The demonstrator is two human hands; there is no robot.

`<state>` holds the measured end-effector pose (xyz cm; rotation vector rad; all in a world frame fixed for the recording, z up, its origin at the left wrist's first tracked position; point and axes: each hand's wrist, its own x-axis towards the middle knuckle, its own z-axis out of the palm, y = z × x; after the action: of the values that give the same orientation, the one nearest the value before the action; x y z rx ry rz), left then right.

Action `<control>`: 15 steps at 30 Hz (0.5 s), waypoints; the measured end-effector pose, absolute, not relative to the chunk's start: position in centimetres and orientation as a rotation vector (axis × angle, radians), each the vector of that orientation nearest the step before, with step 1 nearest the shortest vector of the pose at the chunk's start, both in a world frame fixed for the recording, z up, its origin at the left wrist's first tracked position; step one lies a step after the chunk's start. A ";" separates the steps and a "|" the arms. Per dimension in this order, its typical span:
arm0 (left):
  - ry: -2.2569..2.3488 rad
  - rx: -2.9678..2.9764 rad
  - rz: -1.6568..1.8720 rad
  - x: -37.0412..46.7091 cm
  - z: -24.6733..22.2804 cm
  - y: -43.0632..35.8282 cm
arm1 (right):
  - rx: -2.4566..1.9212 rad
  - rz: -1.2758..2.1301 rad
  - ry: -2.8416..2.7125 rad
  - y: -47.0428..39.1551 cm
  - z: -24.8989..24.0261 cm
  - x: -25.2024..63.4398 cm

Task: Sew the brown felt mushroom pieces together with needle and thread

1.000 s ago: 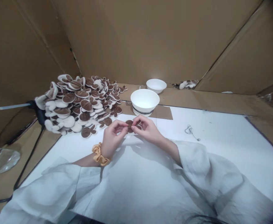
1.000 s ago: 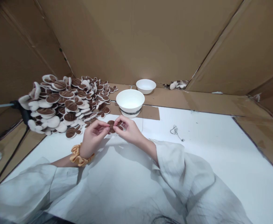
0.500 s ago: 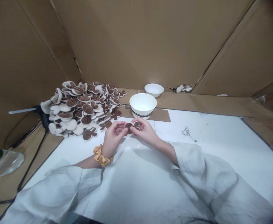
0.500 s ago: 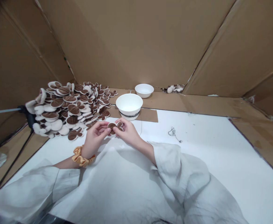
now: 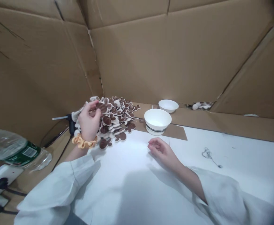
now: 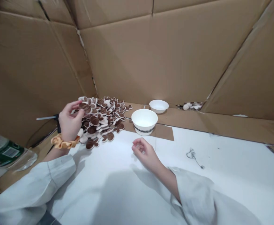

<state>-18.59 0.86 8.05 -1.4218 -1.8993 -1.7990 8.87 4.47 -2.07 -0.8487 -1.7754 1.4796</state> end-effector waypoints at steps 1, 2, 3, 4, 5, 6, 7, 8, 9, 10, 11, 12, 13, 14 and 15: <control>-1.892 -1.367 -1.708 -20.1 8.8 1.2 | -0.869 1.482 -1.780 4.4 -2.2 9.2; -1.892 -1.319 -1.626 -21.5 9.5 1.6 | -0.871 1.485 -1.783 4.4 -2.4 9.5; -1.898 -1.278 -1.552 -22.9 10.1 2.1 | -0.876 1.477 -1.784 4.3 -2.5 9.8; -1.919 -1.250 -1.480 -24.2 10.5 2.6 | -0.887 1.469 -1.789 4.3 -2.6 10.2; -1.959 -1.231 -1.405 -25.3 10.7 3.2 | -0.906 1.462 -1.794 4.2 -2.7 10.5; -2.013 -1.240 -1.337 -26.2 10.8 3.8 | -0.926 1.454 -1.798 4.2 -2.7 10.7; -2.102 -1.265 -1.289 -27.0 10.8 4.4 | -0.944 1.447 -1.801 4.1 -2.8 11.0; -2.177 -1.301 -1.262 -27.6 10.8 4.9 | -0.958 1.440 -1.801 4.0 -2.9 11.1; -2.210 -1.321 -1.256 -28.1 10.9 5.2 | -0.969 1.431 -1.798 3.9 -3.0 11.2; -2.223 -1.327 -1.264 -28.3 11.1 5.3 | -0.980 1.423 -1.791 3.8 -3.0 11.2; -2.204 -1.316 -1.284 -28.5 11.6 5.2 | -0.989 1.415 -1.782 3.8 -3.0 11.1; -2.162 -1.287 -1.311 -28.5 12.4 4.7 | -0.998 1.412 -1.774 3.8 -2.9 11.0; -2.102 -1.252 -1.340 -28.4 13.5 4.0 | -1.008 1.411 -1.765 4.0 -2.6 10.9; -2.032 -1.226 -1.367 -28.3 14.8 3.1 | -1.017 1.408 -1.756 4.2 -2.2 10.9; -1.941 -1.216 -1.389 -28.0 16.2 1.9 | -1.026 1.390 -1.748 4.5 -1.8 11.1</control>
<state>-28.00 1.88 16.16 -1.2164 -1.9412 -1.3894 11.07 4.51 -1.78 -1.0259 -1.7479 1.3898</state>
